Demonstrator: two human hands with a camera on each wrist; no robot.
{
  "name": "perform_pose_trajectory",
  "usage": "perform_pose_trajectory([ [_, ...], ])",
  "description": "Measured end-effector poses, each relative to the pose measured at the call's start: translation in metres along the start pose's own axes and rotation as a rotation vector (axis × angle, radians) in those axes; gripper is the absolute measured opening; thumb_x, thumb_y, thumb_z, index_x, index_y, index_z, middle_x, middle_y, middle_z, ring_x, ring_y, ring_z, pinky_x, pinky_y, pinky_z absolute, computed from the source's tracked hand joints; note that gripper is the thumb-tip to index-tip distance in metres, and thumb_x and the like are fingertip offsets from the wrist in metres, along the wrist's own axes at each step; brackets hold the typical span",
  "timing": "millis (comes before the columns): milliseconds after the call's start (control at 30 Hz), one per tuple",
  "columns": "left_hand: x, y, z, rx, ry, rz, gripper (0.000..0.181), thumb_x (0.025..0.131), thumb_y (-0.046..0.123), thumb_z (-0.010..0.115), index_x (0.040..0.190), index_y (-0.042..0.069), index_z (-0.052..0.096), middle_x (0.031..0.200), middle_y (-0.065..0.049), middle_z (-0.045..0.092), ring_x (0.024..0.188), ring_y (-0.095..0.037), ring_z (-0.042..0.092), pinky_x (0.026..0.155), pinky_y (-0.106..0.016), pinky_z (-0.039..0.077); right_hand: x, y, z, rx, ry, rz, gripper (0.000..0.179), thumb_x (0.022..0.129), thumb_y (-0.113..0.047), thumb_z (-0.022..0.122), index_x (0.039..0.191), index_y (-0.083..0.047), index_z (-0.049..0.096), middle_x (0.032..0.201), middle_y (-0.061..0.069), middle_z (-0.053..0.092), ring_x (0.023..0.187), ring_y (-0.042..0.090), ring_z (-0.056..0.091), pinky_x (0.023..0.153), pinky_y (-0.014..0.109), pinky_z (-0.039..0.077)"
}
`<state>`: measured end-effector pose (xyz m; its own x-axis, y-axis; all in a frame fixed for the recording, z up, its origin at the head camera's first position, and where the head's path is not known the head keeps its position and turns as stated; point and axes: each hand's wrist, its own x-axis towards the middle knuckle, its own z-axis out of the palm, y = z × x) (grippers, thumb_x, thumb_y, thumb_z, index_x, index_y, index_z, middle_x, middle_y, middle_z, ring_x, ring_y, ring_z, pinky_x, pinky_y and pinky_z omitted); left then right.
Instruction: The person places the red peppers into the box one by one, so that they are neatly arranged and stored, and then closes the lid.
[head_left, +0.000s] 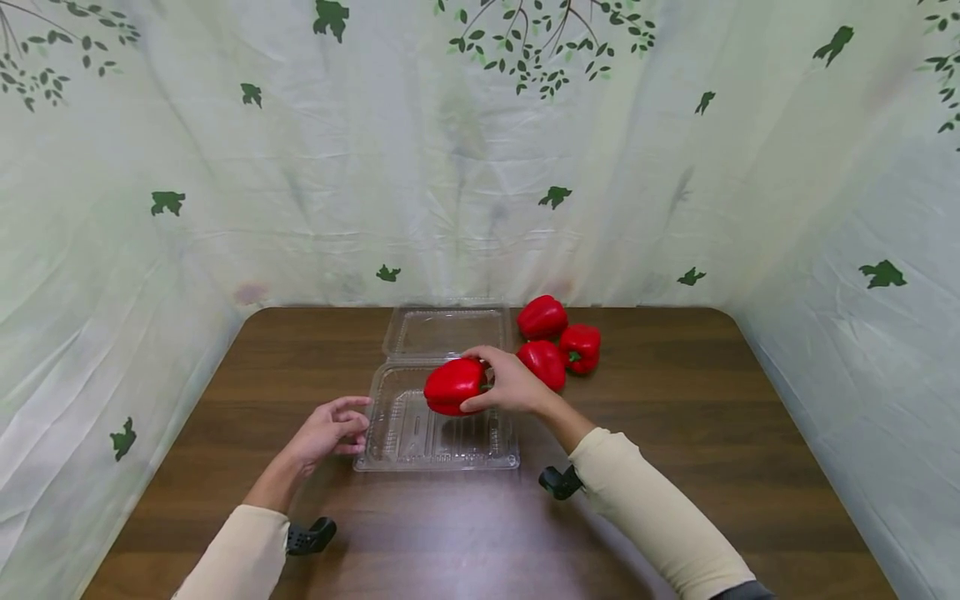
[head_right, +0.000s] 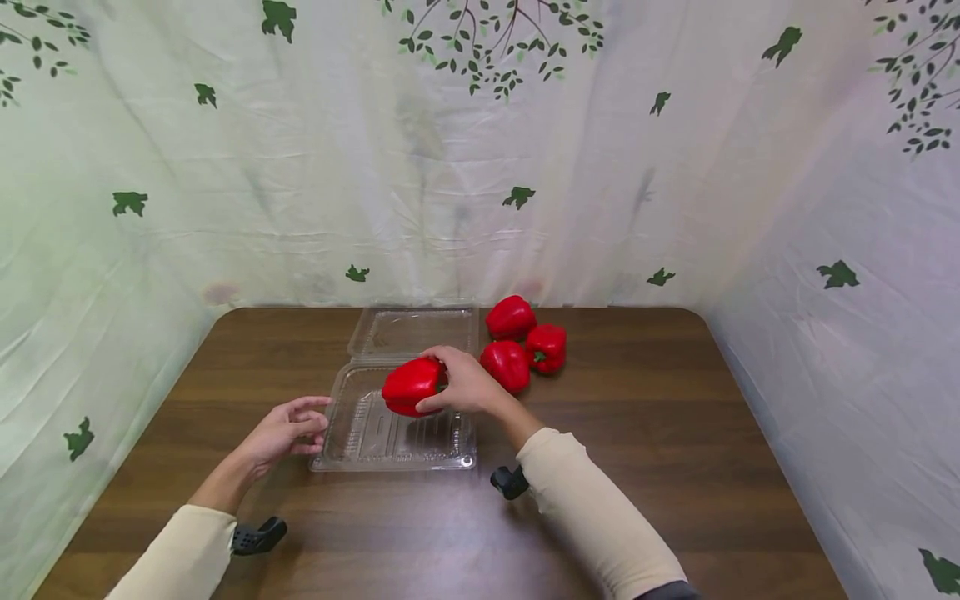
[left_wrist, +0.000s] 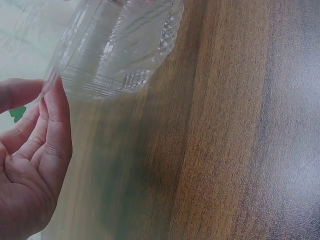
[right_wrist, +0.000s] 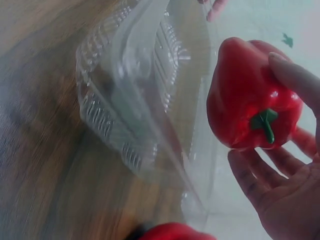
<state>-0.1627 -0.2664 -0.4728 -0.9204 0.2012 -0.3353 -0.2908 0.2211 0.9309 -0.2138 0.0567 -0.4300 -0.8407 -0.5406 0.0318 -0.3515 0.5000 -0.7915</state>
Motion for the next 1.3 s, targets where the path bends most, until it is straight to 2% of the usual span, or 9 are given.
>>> perform_pose_trajectory([
  [200,0.0,0.0,0.0,-0.006,0.003,-0.011,0.046,0.096,0.002,0.052,0.138,-0.008,0.036,0.089,-0.004,0.059,0.074,-0.016,0.058,0.066,-0.028,0.058,0.008,-0.004,0.01,-0.013,-0.055,-0.03,0.068,0.078,-0.024,0.08,0.135,-0.006,0.049,0.121,0.008,0.058,0.101,0.022,0.057,0.078,0.026,0.053],
  [333,0.001,0.001,0.0,0.001,0.001,-0.013,0.047,0.097,0.004,0.053,0.139,-0.007,0.036,0.089,-0.005,0.059,0.075,-0.017,0.058,0.067,-0.029,0.058,0.014,-0.007,0.016,-0.039,-0.065,-0.028,0.064,0.077,-0.02,0.079,0.133,-0.006,0.05,0.118,0.008,0.059,0.1,0.022,0.057,0.079,0.027,0.053],
  [500,0.0,0.003,0.001,0.0,-0.006,-0.01,0.048,0.096,0.005,0.054,0.139,-0.007,0.035,0.089,-0.005,0.06,0.073,-0.017,0.058,0.066,-0.029,0.058,0.019,-0.012,0.024,-0.112,-0.083,-0.032,0.065,0.074,-0.016,0.079,0.133,-0.005,0.052,0.119,0.01,0.061,0.104,0.023,0.057,0.086,0.031,0.05],
  [733,-0.001,0.003,0.001,0.003,-0.006,-0.01,0.049,0.096,0.005,0.055,0.139,-0.007,0.036,0.089,-0.005,0.061,0.072,-0.017,0.059,0.066,-0.03,0.059,0.025,-0.022,0.037,-0.173,-0.106,-0.012,0.069,0.071,-0.021,0.085,0.131,-0.004,0.055,0.123,0.01,0.061,0.111,0.023,0.056,0.093,0.031,0.046],
  [1000,-0.002,0.003,0.001,-0.003,-0.005,-0.013,0.049,0.096,0.005,0.055,0.139,-0.008,0.036,0.089,-0.005,0.062,0.072,-0.017,0.059,0.068,-0.03,0.059,0.029,-0.029,0.054,-0.204,-0.129,0.015,0.069,0.073,-0.029,0.084,0.131,-0.007,0.054,0.123,0.007,0.059,0.111,0.019,0.054,0.091,0.027,0.046],
  [1300,-0.003,0.004,0.002,-0.001,0.001,-0.028,0.05,0.096,0.007,0.056,0.14,-0.007,0.035,0.09,-0.006,0.062,0.072,-0.018,0.06,0.069,-0.03,0.059,0.029,-0.035,0.067,-0.227,-0.15,0.043,0.067,0.069,-0.025,0.087,0.126,-0.009,0.057,0.117,0.005,0.06,0.105,0.018,0.056,0.085,0.024,0.048],
])
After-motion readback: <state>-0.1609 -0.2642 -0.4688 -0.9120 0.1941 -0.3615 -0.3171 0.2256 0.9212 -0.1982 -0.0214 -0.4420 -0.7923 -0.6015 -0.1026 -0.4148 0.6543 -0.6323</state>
